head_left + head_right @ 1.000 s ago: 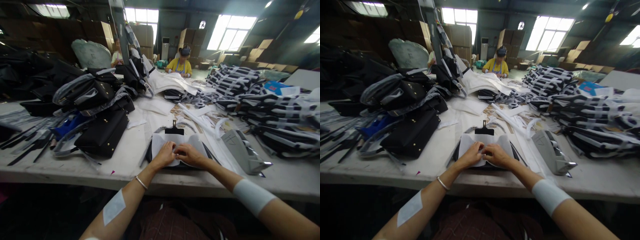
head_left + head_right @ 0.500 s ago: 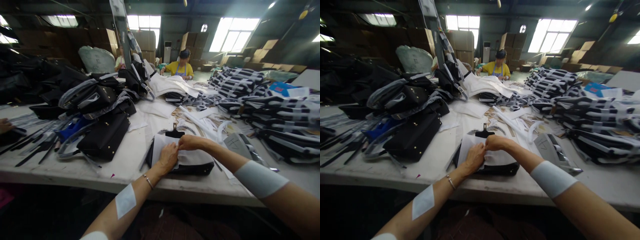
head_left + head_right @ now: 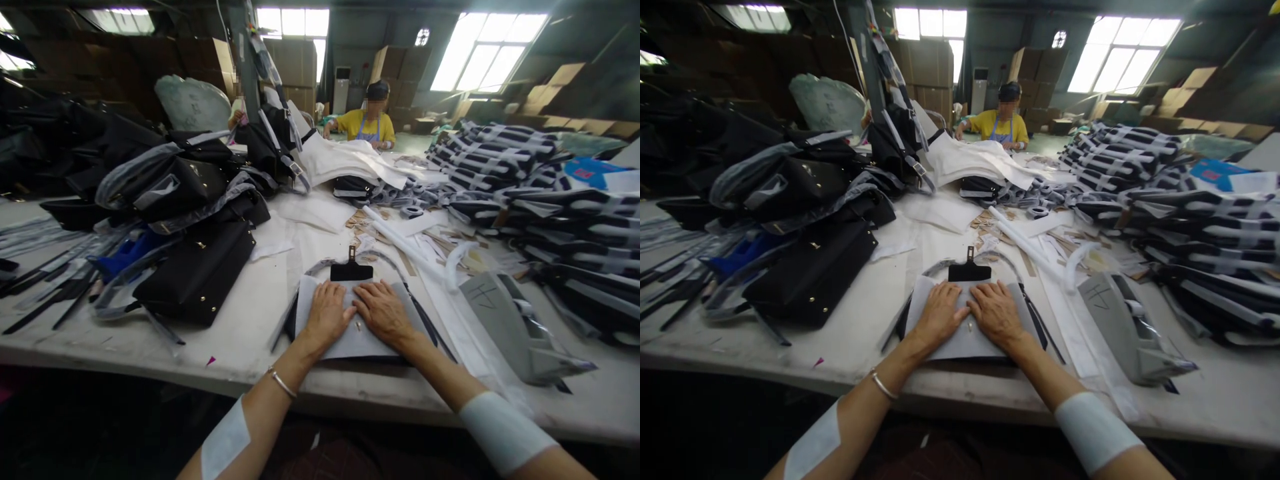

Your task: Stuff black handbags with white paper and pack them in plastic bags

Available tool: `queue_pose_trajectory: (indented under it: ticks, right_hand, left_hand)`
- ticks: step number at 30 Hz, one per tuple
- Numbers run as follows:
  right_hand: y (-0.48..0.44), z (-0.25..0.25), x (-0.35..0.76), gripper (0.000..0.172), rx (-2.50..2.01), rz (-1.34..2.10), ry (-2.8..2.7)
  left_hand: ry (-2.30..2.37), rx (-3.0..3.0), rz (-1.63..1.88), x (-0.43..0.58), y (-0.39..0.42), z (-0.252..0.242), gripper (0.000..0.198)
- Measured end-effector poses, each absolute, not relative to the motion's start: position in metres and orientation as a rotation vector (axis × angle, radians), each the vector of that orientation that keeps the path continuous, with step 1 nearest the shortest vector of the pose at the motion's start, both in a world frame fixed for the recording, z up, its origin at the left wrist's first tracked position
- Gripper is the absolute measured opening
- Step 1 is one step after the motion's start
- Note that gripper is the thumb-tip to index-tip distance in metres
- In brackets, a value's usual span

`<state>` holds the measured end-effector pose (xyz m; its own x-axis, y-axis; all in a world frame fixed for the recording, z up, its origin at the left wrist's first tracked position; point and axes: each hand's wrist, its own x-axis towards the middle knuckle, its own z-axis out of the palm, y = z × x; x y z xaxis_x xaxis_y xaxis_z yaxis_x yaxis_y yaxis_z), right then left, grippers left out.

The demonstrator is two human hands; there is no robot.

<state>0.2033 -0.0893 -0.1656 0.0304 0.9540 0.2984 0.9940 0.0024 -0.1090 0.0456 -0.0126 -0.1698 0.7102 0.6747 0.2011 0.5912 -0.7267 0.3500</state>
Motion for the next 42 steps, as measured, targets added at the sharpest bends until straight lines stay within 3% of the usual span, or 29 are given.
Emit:
queue_pose_trajectory:
  ticks: [4,12,24,30,35,42]
  right_hand:
    - [-0.087,-0.168,0.205,0.033,-2.030,-0.198,-1.972]
    - [-0.090,-0.159,0.203,0.036,-2.128,-0.183,-1.893]
    - [-0.073,-0.159,0.209,0.052,-2.382,-0.124,-1.891]
    - [-0.075,-0.170,0.212,0.043,-2.330,-0.152,-1.630]
    - [-0.071,-0.181,0.216,0.065,-2.216,-0.249,-1.470]
    - [-0.079,-0.174,0.225,0.078,-2.015,0.070,-1.354]
  left_hand:
    - [1.047,2.683,0.444,0.045,-0.010,-0.164,0.048]
    - [1.152,2.713,0.329,0.051,-0.005,-0.152,0.026]
    - [1.161,2.740,0.377,0.060,0.000,-0.155,0.033]
    - [1.111,2.718,0.404,0.059,0.000,-0.158,0.030]
    - [1.072,2.745,0.362,0.060,0.003,-0.160,0.032]
    - [1.045,2.710,0.417,0.059,0.003,-0.162,0.027]
